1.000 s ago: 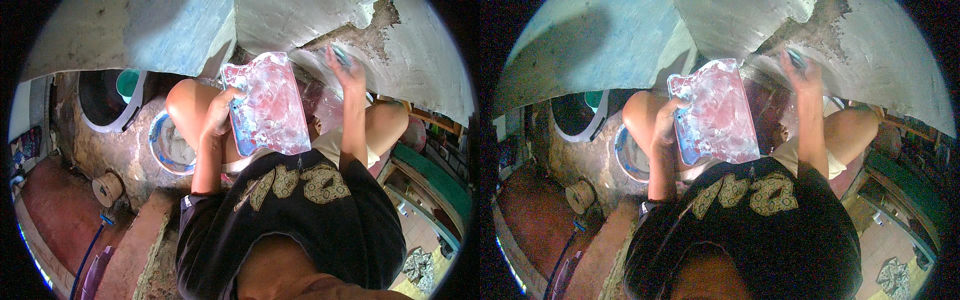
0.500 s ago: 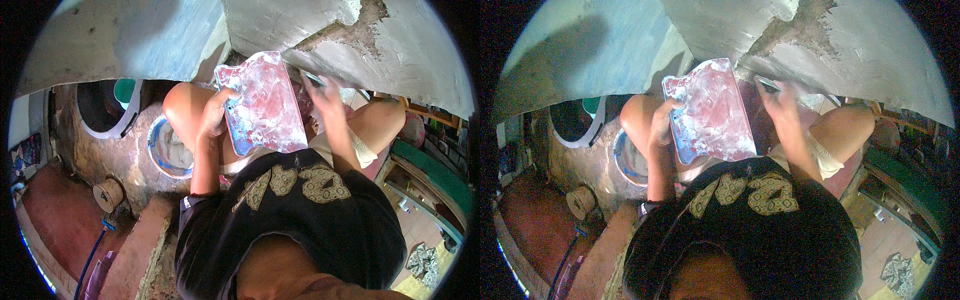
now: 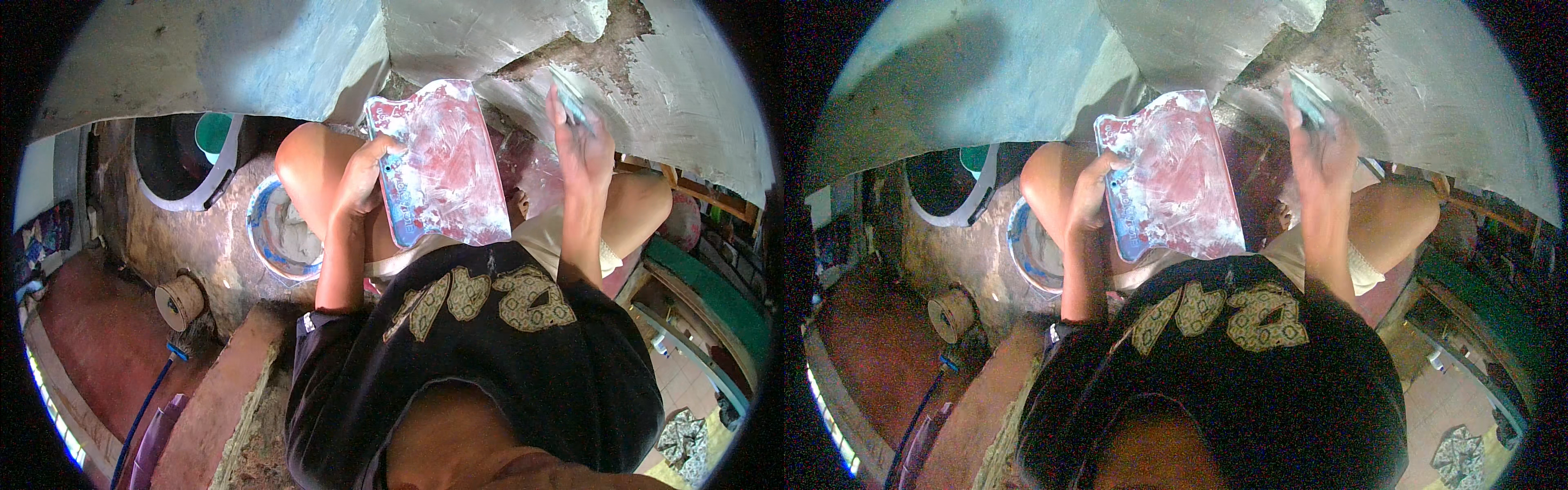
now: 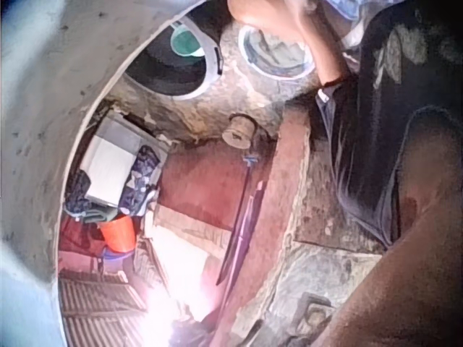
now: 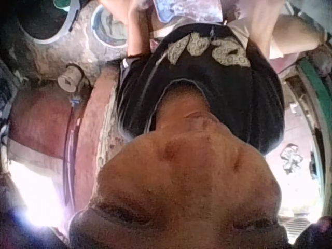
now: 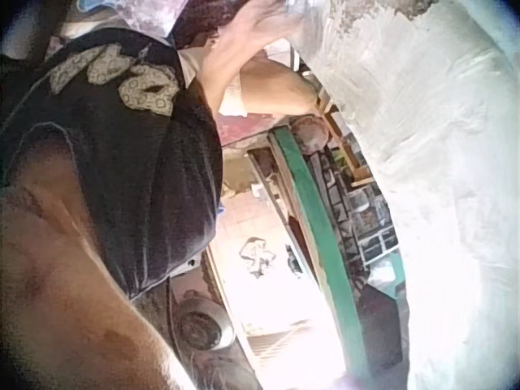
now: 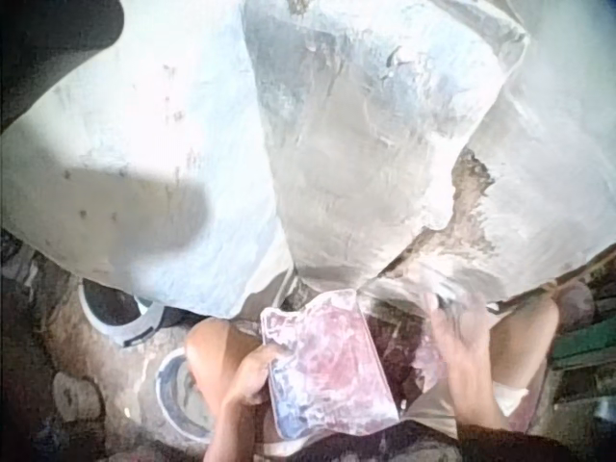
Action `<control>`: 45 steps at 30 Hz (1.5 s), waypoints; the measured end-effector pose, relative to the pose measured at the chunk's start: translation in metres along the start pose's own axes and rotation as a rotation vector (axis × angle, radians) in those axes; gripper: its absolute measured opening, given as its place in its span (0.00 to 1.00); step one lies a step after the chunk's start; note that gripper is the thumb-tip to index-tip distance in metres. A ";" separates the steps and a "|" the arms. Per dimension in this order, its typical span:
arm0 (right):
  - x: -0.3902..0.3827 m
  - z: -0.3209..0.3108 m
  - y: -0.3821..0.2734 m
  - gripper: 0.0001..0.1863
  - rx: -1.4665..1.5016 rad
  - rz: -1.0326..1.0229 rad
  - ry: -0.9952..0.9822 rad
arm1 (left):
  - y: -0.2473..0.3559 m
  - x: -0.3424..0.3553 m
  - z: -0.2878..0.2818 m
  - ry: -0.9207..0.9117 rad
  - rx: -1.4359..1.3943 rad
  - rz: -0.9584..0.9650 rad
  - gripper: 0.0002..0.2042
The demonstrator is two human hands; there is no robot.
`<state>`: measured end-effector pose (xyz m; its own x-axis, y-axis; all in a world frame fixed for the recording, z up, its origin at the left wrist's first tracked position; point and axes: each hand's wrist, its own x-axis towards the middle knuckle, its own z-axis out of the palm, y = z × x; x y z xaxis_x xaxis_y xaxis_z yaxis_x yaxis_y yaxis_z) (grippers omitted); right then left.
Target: The person applies plaster to a section of a wall using a spatula and a hand-held plastic palette. They scoop plaster from a bucket onto the palette and then spread it onto the wall surface to fill in gaps.
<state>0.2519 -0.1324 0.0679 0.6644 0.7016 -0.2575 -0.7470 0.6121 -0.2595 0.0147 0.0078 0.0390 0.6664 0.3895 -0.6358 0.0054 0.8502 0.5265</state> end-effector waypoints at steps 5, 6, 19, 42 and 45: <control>0.016 -0.073 0.026 0.17 -0.112 -0.033 0.327 | -0.001 0.003 0.000 -0.038 -0.061 0.008 0.15; 0.027 -0.080 0.034 0.18 -0.146 -0.081 0.362 | -0.003 0.006 -0.002 -0.041 -0.064 0.016 0.15; 0.005 0.037 -0.028 0.20 0.116 0.168 -0.092 | -0.005 0.004 -0.001 -0.010 -0.044 0.028 0.17; -0.016 -0.054 0.001 0.15 0.154 0.138 0.317 | -0.010 0.011 -0.005 -0.003 -0.022 0.049 0.15; 0.021 -0.137 0.003 0.20 -0.157 -0.063 0.328 | -0.004 0.005 0.005 -0.021 -0.048 0.036 0.15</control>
<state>0.2674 -0.1655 -0.0654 0.7005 0.4946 -0.5144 -0.7084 0.5692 -0.4174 0.0221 0.0043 0.0365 0.6810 0.4126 -0.6049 -0.0543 0.8523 0.5202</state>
